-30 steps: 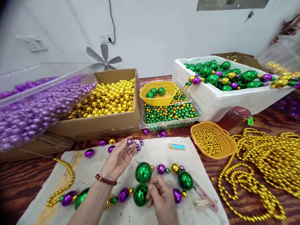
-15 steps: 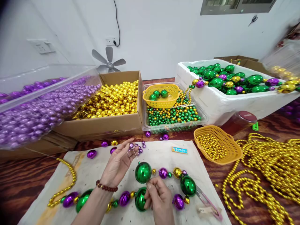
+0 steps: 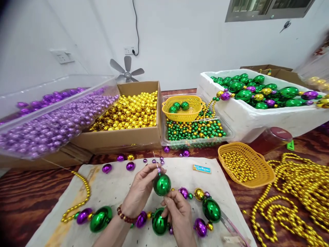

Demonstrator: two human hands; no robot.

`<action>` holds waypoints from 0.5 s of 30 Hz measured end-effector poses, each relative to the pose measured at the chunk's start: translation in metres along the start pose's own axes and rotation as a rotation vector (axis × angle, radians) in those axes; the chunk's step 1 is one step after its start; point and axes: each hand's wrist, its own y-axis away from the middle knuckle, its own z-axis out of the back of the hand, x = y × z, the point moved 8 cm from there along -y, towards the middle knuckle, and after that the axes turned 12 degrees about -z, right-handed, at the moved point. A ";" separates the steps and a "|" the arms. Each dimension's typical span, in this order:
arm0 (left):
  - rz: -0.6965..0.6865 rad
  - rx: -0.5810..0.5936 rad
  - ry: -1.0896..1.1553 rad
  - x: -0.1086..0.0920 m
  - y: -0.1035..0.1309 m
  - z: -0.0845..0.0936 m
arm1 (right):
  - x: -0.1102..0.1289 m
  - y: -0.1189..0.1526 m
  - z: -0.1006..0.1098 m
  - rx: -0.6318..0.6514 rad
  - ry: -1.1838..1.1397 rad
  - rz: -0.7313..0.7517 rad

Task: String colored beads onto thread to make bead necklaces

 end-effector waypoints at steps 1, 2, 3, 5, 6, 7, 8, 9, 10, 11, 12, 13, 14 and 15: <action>-0.015 0.020 -0.050 -0.004 0.001 -0.001 | 0.000 0.000 0.000 -0.001 0.002 0.003; -0.038 0.034 -0.097 -0.009 0.001 0.001 | 0.000 -0.001 0.000 0.005 0.007 0.008; -0.066 0.042 -0.152 -0.015 -0.002 0.006 | 0.001 -0.001 -0.001 0.014 0.015 0.013; -0.162 0.028 -0.380 -0.034 -0.014 0.030 | 0.003 -0.001 0.000 0.029 0.027 0.018; -0.218 0.008 -0.553 -0.046 -0.023 0.046 | 0.004 0.000 0.001 0.031 0.029 0.020; -0.291 -0.031 -0.795 -0.060 -0.032 0.063 | 0.005 0.000 0.002 0.032 0.025 0.020; -0.360 -0.082 -1.089 -0.074 -0.041 0.080 | 0.006 0.000 0.004 0.032 0.017 0.020; -0.380 -0.115 -1.195 -0.082 -0.050 0.095 | 0.007 0.001 0.005 0.032 0.008 0.021; -0.394 -0.134 -1.281 -0.088 -0.059 0.107 | 0.007 0.001 0.006 0.029 -0.001 0.021; -0.397 -0.146 -1.340 -0.090 -0.066 0.117 | 0.007 0.002 0.007 0.026 -0.006 0.018; -0.393 -0.150 -1.367 -0.090 -0.071 0.124 | 0.006 0.002 0.007 0.022 -0.004 0.013; -0.392 -0.152 -1.402 -0.089 -0.075 0.128 | 0.005 0.003 0.007 0.020 0.001 0.009; -0.393 -0.154 -1.434 -0.087 -0.078 0.129 | 0.005 0.003 0.006 0.018 0.006 0.007; -0.393 -0.157 -1.460 -0.084 -0.079 0.129 | 0.005 0.004 0.005 0.016 0.008 0.005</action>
